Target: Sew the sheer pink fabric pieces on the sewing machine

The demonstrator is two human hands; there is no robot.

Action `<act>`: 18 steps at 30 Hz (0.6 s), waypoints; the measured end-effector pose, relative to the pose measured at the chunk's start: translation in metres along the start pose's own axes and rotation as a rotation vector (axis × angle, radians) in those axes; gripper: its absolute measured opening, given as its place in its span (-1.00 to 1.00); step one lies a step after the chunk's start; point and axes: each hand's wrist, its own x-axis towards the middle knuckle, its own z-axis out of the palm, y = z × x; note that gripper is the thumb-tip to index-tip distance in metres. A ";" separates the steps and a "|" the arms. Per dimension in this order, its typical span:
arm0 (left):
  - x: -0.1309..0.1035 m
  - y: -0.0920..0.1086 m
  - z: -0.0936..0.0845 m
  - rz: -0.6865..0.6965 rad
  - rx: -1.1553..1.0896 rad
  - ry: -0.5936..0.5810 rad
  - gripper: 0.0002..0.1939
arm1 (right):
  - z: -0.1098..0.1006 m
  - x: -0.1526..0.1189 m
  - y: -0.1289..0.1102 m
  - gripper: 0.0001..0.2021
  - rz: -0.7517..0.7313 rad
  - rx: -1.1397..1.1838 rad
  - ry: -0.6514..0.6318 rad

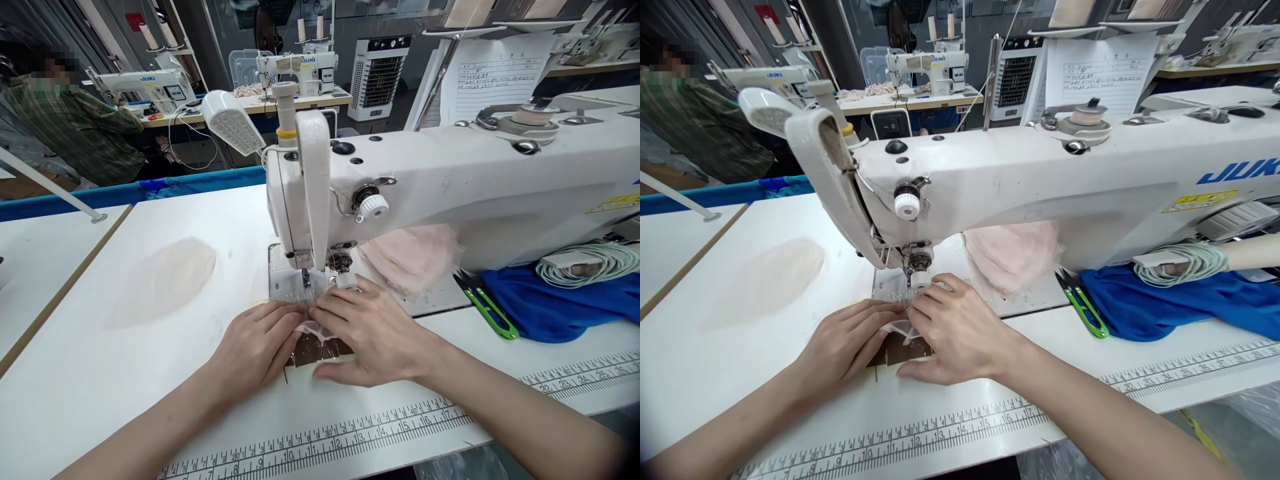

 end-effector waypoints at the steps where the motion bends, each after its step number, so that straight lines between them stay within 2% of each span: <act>1: 0.000 0.000 0.000 0.020 0.018 0.002 -0.77 | 0.002 0.000 0.001 -0.65 -0.008 -0.034 0.015; 2: -0.001 0.000 0.001 0.044 0.041 0.008 -0.77 | 0.003 0.000 0.001 -0.79 -0.019 -0.070 0.030; 3: -0.002 -0.001 0.002 0.069 0.069 0.015 -0.77 | 0.005 -0.001 0.002 -0.84 -0.032 -0.100 0.047; 6: -0.004 -0.001 0.006 0.117 0.161 0.015 -0.65 | 0.009 -0.002 0.002 -0.78 -0.064 -0.124 0.093; 9: -0.005 -0.003 0.009 0.128 0.212 -0.035 -0.57 | 0.010 -0.003 0.001 -0.78 -0.079 -0.109 0.121; 18: -0.009 -0.007 0.009 0.205 0.275 -0.020 -0.62 | 0.006 -0.004 -0.001 -0.77 -0.092 -0.048 0.070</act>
